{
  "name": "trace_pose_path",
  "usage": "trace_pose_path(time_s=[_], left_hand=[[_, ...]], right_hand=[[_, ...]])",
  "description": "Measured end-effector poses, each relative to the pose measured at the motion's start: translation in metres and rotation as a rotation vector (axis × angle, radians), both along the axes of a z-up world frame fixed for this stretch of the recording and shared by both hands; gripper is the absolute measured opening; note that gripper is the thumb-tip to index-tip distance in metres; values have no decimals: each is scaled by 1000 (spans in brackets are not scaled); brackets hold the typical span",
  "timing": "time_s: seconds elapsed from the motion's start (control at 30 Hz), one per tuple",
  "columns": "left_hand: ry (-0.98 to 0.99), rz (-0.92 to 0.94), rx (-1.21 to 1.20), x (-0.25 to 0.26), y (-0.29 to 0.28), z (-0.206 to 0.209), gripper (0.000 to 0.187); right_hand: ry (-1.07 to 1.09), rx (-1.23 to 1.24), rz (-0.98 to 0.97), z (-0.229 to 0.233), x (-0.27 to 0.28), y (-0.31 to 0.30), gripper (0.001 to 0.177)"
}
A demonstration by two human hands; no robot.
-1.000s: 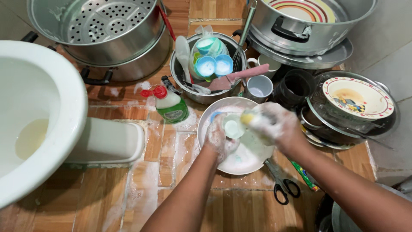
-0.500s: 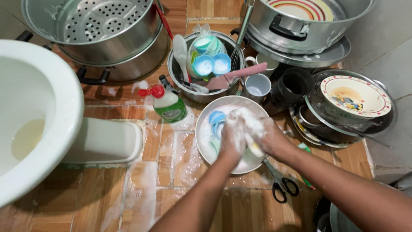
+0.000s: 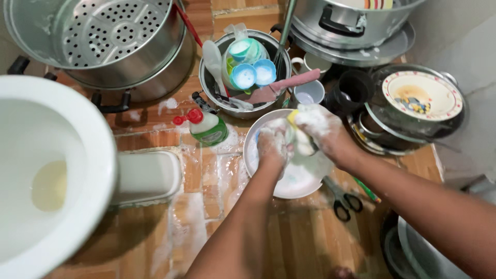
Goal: The person washes several dishes, cups, and a steamer tray by hand with a sponge in a soapy basin on the floor. They scrub each item individually before placing it into a separate container.
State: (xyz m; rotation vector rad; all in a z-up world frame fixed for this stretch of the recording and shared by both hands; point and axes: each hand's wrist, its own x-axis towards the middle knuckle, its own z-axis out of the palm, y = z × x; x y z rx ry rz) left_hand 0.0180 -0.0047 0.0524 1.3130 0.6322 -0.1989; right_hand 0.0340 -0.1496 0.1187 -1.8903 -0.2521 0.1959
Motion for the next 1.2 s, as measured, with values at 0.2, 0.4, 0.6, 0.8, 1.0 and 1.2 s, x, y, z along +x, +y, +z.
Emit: trace_pose_path(time_s=[0.2,0.4,0.6,0.8,1.0,1.2], left_hand=[[141,-63,201,-27,8,27,41],[92,-140,366,-12,3,26,46],[-72,-66,-53,-13,-12,30,45],[-125,95,-462,-8,-24,38,35],[-111,219,-463,-30,-18,43,29],[-137,235,-476,-25,-20,55,24]], right_hand=[[243,112,-2,-29,-30,18,43],[393,-204,-151,-79,-18,16,36],[-398,-591,162,-51,12,-12,43],[-289,-350,-110,15,-19,4,44],[-216,15,-141,39,-45,13,49],[-236,-69,-193,34,-33,9,50]])
